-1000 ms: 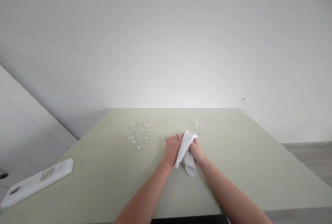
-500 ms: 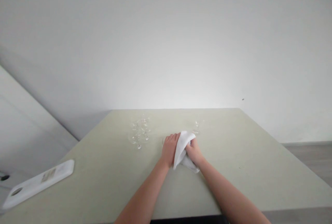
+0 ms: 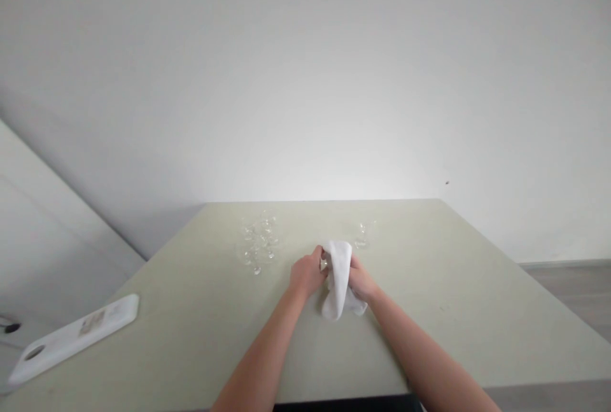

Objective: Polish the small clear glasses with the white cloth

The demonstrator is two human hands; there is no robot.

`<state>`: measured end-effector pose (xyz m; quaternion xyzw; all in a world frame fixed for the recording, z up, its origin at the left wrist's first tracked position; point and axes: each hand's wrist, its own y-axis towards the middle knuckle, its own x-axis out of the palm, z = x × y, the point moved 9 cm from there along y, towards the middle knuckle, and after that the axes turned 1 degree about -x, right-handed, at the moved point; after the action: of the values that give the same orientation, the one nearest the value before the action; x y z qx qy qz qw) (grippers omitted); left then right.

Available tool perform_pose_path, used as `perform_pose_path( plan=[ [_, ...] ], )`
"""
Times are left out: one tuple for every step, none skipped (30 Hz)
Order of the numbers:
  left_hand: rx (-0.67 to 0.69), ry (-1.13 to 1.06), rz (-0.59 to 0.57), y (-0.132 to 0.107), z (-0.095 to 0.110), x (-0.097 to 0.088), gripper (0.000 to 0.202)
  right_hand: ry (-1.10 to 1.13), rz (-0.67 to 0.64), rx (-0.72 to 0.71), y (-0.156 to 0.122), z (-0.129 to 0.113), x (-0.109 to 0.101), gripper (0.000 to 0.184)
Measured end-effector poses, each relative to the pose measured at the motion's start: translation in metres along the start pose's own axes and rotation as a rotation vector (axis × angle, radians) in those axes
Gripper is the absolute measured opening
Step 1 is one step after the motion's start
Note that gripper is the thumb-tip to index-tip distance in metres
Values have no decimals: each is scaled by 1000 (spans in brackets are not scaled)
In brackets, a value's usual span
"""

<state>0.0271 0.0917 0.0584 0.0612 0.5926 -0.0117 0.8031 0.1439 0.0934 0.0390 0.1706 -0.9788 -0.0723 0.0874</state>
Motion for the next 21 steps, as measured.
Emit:
perform_pose_path(
  plan=[
    [23, 15, -2, -1, 2, 0, 30, -7, -41, 2, 0, 0, 1, 41],
    [46, 28, -10, -1, 4, 1, 30, -28, -65, -5, 1, -1, 0, 42],
    [70, 39, -20, -2, 7, 2, 29, -57, -66, -12, 1, -1, -3, 41],
    [92, 50, -31, -3, 9, 3, 30, -89, -52, -17, 1, 0, -7, 40],
    [112, 67, -42, -4, 12, 4, 31, -121, -27, -14, 1, 2, -12, 38],
    [127, 85, -47, -4, 14, 4, 31, -148, -1, -5, 0, 5, -17, 37],
    [136, 102, -47, -4, 15, 3, 31, -169, 22, 8, 0, 9, -20, 35],
    [144, 117, -47, -4, 17, 2, 31, -188, 38, 22, 0, 13, -23, 34],
    [151, 128, -46, -5, 18, 1, 31, -200, 47, 33, 1, 17, -24, 32],
    [157, 136, -46, -5, 19, 0, 30, -208, 49, 41, 1, 20, -24, 31],
    [163, 144, -49, -5, 20, 0, 30, -212, 49, 44, 2, 22, -23, 29],
    [165, 157, -53, -5, 20, -1, 29, -214, 49, 42, 2, 22, -22, 28],
    [167, 175, -60, -5, 21, 0, 29, -216, 44, 41, 2, 21, -20, 27],
    [168, 196, -66, -5, 21, 0, 28, -216, 34, 44, 2, 20, -18, 25],
    [169, 217, -71, -6, 21, 1, 28, -214, 18, 50, 2, 18, -16, 24],
    [170, 236, -74, -6, 21, 2, 27, -211, -7, 58, 1, 16, -13, 23],
    [172, 251, -74, -6, 21, 3, 26, -208, -37, 66, 0, 13, -9, 22],
    [175, 261, -73, -7, 22, 4, 26, -207, -65, 70, -1, 11, -6, 22],
    [179, 267, -73, -7, 22, 5, 25, -211, -85, 68, -3, 9, -4, 23],
    [182, 267, -73, -7, 23, 5, 25, -222, -98, 62, -4, 7, -3, 22],
    [187, 261, -75, -8, 23, 5, 23, -236, -101, 55, -5, 5, -4, 22]
  ],
)
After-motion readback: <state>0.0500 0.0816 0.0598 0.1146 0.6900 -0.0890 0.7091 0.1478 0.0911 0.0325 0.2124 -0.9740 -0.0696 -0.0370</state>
